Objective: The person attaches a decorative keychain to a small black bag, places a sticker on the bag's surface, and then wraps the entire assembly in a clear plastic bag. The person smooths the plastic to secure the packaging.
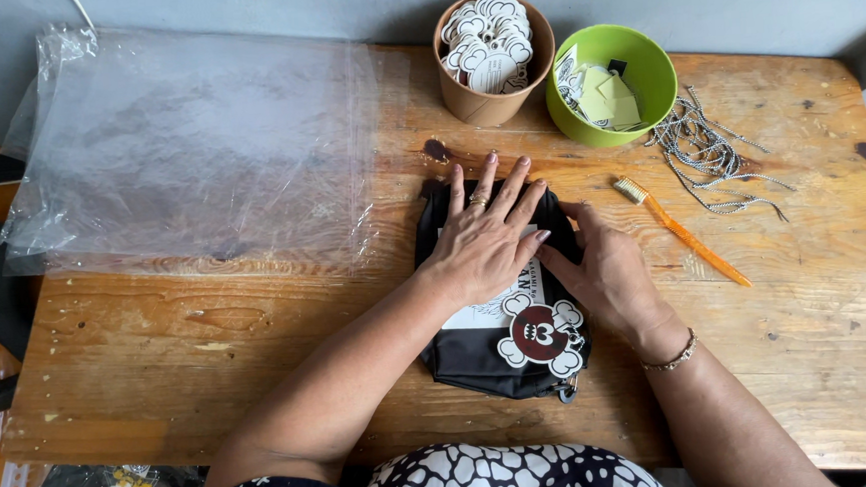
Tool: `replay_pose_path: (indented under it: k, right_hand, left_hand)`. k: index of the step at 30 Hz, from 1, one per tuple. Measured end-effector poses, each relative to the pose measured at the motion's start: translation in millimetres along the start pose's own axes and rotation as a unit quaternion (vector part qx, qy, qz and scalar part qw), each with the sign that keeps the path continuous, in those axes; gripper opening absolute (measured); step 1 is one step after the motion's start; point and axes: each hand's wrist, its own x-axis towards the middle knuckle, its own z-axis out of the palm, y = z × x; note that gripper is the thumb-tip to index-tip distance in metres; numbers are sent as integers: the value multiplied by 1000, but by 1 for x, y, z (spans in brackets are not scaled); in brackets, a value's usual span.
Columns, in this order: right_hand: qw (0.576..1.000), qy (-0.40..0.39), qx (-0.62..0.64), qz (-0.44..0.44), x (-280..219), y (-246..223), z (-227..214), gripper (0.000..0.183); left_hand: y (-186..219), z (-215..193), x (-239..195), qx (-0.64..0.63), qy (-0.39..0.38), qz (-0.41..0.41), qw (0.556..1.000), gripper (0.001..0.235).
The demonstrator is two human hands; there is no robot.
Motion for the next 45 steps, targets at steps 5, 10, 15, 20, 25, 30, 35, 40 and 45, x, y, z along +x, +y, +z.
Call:
replay_pose_path:
  k: [5,10,15,20,25,30,35,40,45]
  right_hand:
    - [993,39,-106,-26,5,11,5,68]
    - [996,27,-71,-39,4,6,-4,66]
    - [995,26,-34,-92,5,10,-9,57]
    - [990,62,-29,-120,10,29,-1,54]
    - [992,44,33,-116,22,44,3,53]
    - [992,6,47,-113,32,55,-2,56]
    - [995,13,42,-87,23,47,-9,59]
    - [987,107,-58,-106,11,35,-12,55]
    - [958,191,-60,-203,-4,21,-8,51]
  left_hand:
    - [-1,5,-1,17,11,12,1000,65]
    - [-3,9,1,6,22,11,1000,66]
    - [-3,14,0,16,37,18,999,66]
    - [-4,22,2,24,44,7,999,66]
    - [0,19,5,6,28,-23,999,66]
    - [3,15,5,-23,11,-48,999,64]
    - [5,-2,5,-42,64,-43,996,59]
    - [1,-11,0,-14,84,-81,993,52]
    - [-3,-3,-12,-54,71,-192,977,40]
